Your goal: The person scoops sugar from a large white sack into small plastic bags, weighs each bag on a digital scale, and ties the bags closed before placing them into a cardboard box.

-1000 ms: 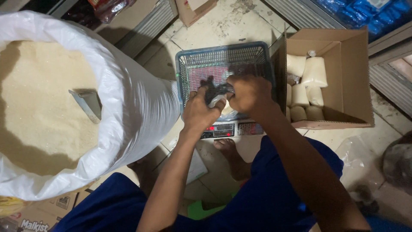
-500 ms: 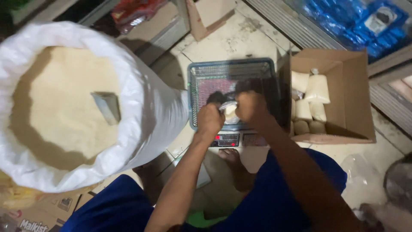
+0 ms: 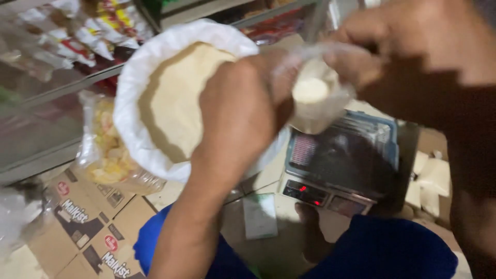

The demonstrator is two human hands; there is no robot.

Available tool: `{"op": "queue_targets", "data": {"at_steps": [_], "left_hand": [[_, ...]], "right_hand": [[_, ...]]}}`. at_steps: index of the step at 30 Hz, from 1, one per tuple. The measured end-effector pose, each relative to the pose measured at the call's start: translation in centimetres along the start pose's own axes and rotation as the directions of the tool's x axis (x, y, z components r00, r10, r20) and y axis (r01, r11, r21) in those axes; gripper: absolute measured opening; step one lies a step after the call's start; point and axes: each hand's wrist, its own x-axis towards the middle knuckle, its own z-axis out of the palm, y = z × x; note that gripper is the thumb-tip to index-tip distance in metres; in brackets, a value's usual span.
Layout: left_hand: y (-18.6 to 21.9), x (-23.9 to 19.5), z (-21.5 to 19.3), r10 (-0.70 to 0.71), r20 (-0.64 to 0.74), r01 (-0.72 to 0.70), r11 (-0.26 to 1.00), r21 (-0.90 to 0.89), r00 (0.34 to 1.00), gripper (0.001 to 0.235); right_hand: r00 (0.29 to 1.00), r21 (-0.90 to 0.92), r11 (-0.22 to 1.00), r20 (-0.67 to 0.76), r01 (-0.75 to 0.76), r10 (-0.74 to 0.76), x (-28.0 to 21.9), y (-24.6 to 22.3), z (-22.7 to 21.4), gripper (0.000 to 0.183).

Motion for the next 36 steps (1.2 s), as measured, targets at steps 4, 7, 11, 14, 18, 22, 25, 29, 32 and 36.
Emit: {"op": "queue_targets", "data": {"at_steps": [4, 7, 11, 14, 18, 22, 25, 29, 32, 36], "left_hand": [[-4.7, -0.1, -3.1, 0.145, -0.390, -0.201, 0.974, -0.107, 0.909, 0.019], [-8.4, -0.8, -3.2, 0.048, -0.467, -0.141, 0.976, -0.166, 0.883, 0.018], [-14.4, -0.9, -0.8, -0.038, -0.519, -0.117, 0.958, -0.262, 0.854, 0.021], [-17.5, -0.6, 0.0, -0.165, -0.518, 0.023, 0.963, -0.269, 0.839, 0.025], [-19.4, -0.1, 0.0, -0.278, -0.559, 0.049, 0.920, -0.388, 0.781, 0.015], [-20.1, -0.1, 1.0, -0.370, -0.562, 0.088, 0.881, -0.465, 0.740, 0.018], [-20.5, -0.2, 1.0, -0.400, -0.567, 0.112, 0.874, -0.474, 0.720, 0.019], [-21.7, -0.3, 0.9, -0.458, -0.593, 0.112, 0.843, -0.526, 0.662, 0.018], [-21.1, -0.5, -0.4, -0.472, -0.602, 0.116, 0.839, -0.532, 0.644, 0.018], [-21.6, -0.7, 0.0, -0.477, -0.600, 0.111, 0.833, -0.542, 0.642, 0.018]], "right_hand": [[0.947, -0.130, 0.955, 0.145, -0.268, 0.285, 5.8, -7.8, -0.1, 0.021], [0.964, 0.044, 0.986, 0.222, -0.162, 0.149, 9.4, -7.6, 4.1, 0.022], [0.920, 0.554, 0.798, 0.392, -0.236, 0.001, 12.9, -5.9, 10.3, 0.021], [0.894, 0.735, 0.521, 0.423, -0.433, 0.147, 14.7, -2.7, 16.0, 0.041], [0.945, 0.139, 0.975, 0.304, -0.173, 0.124, 15.3, 4.0, 29.0, 0.042], [0.883, -0.525, 0.790, -0.142, 0.316, -0.447, 13.5, 8.9, 39.1, 0.040], [0.982, -0.515, 0.836, 0.100, 0.191, -0.162, 13.7, 8.0, 38.1, 0.016], [0.951, -0.364, 0.927, 0.244, -0.092, 0.190, 13.5, 5.4, 34.4, 0.021], [0.916, -0.177, 0.964, 0.316, -0.198, 0.246, 13.0, 3.2, 33.8, 0.022], [0.884, -0.182, 0.968, 0.404, -0.172, 0.233, 12.6, 1.1, 34.8, 0.027]]}}
